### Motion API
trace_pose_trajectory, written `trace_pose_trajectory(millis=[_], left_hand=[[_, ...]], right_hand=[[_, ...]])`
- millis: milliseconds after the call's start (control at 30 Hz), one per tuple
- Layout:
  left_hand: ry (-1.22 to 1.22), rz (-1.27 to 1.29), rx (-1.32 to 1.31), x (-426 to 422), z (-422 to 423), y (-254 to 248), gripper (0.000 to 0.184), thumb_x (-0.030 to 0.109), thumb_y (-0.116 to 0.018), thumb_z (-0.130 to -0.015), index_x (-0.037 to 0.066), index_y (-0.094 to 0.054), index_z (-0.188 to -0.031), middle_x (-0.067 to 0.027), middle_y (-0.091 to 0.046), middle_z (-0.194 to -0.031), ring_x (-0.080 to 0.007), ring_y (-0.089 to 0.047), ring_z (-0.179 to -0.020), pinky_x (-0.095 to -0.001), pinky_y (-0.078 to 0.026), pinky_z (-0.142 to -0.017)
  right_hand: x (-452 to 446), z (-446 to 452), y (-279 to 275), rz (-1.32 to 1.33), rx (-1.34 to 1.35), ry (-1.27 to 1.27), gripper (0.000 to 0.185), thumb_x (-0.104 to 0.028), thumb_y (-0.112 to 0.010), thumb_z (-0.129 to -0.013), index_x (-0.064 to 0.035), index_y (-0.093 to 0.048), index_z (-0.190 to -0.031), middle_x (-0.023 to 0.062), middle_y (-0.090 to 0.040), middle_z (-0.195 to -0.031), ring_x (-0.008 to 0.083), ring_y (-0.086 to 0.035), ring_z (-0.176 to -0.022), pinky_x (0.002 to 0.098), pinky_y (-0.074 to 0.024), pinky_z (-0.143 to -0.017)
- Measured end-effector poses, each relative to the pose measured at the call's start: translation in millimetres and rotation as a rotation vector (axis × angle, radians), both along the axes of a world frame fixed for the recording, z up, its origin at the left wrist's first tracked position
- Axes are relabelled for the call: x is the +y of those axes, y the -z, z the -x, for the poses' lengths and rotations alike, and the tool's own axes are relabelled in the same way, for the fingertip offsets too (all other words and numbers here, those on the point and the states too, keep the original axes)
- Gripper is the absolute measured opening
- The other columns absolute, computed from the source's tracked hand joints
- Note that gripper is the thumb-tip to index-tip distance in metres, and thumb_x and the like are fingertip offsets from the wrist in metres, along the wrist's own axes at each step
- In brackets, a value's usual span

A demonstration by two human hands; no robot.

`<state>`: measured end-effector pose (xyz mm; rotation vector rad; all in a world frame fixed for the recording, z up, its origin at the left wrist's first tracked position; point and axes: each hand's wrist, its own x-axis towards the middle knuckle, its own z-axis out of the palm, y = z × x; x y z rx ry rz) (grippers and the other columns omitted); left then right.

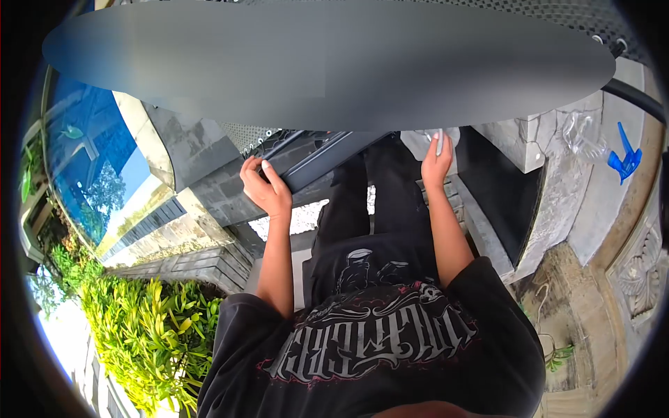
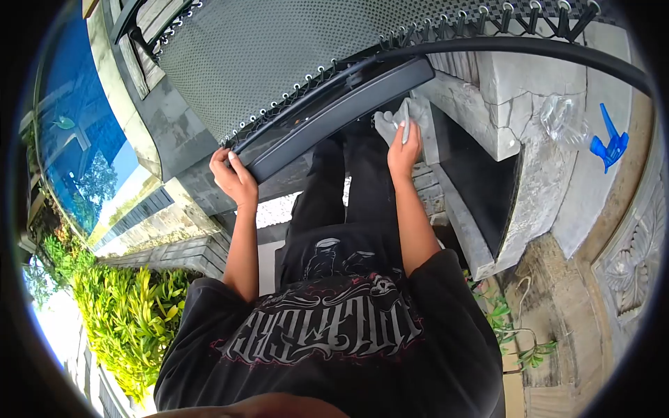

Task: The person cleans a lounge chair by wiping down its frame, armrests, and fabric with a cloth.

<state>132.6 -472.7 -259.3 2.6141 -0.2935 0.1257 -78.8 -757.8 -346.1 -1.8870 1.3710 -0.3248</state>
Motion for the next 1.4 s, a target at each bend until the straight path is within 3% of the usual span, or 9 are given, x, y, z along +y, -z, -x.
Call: trace_pose_trajectory(millis=[133,300,400,667,833,967,1233,1333,1400], left_hand=[[0.095,-0.060,0.117,-44,10,-1,0.020,0.019,-0.061,-0.098,0.004,-0.062,-0.110,-0.0155,-0.064,-0.122,-0.0343,-0.063,-0.108,-0.0434,-0.046,-0.087],[-0.070,-0.119,0.155,-60,14,-1,0.016,0.019,-0.059,-0.099,0.007,-0.064,-0.109,-0.0065,-0.070,-0.102,-0.0248,-0.066,-0.083,-0.0384,-0.047,-0.077],[-0.075,-0.118,0.250,-63,13,-6,0.022,0.024,-0.055,-0.103,0.006,-0.065,-0.110,-0.0096,-0.070,-0.102,-0.0261,-0.065,-0.087,-0.0377,-0.048,-0.079],[0.104,-0.079,0.273,-58,6,-7,0.017,0.016,-0.053,-0.100,0.003,-0.064,-0.103,-0.0143,-0.070,-0.106,-0.0306,-0.066,-0.090,-0.0378,-0.048,-0.079],[0.142,-0.079,0.325,-50,6,-7,0.014,0.015,-0.055,-0.097,0.005,-0.064,-0.103,-0.0116,-0.070,-0.113,-0.0276,-0.066,-0.095,-0.0359,-0.044,-0.078],[0.187,-0.058,0.330,-45,4,-6,0.015,0.017,-0.057,-0.096,0.006,-0.064,-0.103,-0.0104,-0.071,-0.114,-0.0246,-0.066,-0.094,-0.0345,-0.041,-0.076],[0.187,-0.021,0.326,-45,0,-7,0.013,0.017,-0.061,-0.092,0.007,-0.065,-0.099,-0.0076,-0.072,-0.110,-0.0228,-0.067,-0.089,-0.0337,-0.040,-0.074],[0.174,-0.012,0.323,-45,0,-8,0.013,0.018,-0.062,-0.092,0.008,-0.066,-0.099,-0.0055,-0.072,-0.109,-0.0212,-0.067,-0.087,-0.0332,-0.039,-0.073],[0.163,-0.016,0.319,-45,-1,-8,0.012,0.018,-0.062,-0.092,0.009,-0.066,-0.099,-0.0040,-0.072,-0.109,-0.0202,-0.067,-0.087,-0.0330,-0.039,-0.073]], right_hand=[[2,-12,17,0.123,-0.039,-0.196,0.028,-0.015,-0.055,-0.102,0.0005,-0.063,-0.124,0.0197,-0.065,-0.114,0.0421,-0.059,-0.107,0.0488,-0.0440,-0.095],[0,-21,77,0.133,-0.031,-0.277,0.031,-0.007,-0.060,-0.094,0.0032,-0.063,-0.123,0.0227,-0.064,-0.120,0.0445,-0.057,-0.116,0.0494,-0.0428,-0.101],[5,-28,113,0.247,-0.061,-0.407,0.035,-0.008,-0.061,-0.093,0.0031,-0.062,-0.126,0.0238,-0.062,-0.125,0.0461,-0.054,-0.122,0.0493,-0.0413,-0.106],[12,-98,109,0.336,-0.034,-0.432,0.054,-0.003,-0.062,-0.090,-0.0092,-0.057,-0.143,0.0146,-0.059,-0.132,0.0416,-0.058,-0.119,0.0493,-0.0443,-0.104],[18,-71,109,0.169,0.449,-0.718,0.069,0.004,-0.058,-0.079,-0.0114,-0.053,-0.146,0.0112,-0.053,-0.144,0.0380,-0.050,-0.133,0.0557,-0.0369,-0.109],[8,-101,94,0.188,0.211,-0.545,0.066,0.003,-0.057,-0.084,-0.0069,-0.048,-0.149,0.0157,-0.047,-0.153,0.0395,-0.046,-0.137,0.0567,-0.0340,-0.111],[35,-48,103,0.336,0.257,-0.733,0.047,-0.004,-0.060,-0.090,-0.0058,-0.060,-0.137,0.0187,-0.062,-0.135,0.0405,-0.057,-0.124,0.0507,-0.0393,-0.108],[33,-40,67,0.021,0.324,-0.379,0.044,-0.010,-0.061,-0.090,0.0052,-0.060,-0.132,0.0212,-0.064,-0.129,0.0397,-0.058,-0.124,0.0478,-0.0425,-0.104],[29,15,81,0.032,0.073,0.035,0.041,-0.018,-0.058,-0.100,0.0101,-0.058,-0.128,0.0242,-0.065,-0.123,0.0344,-0.062,-0.113,0.0410,-0.0448,-0.100]])
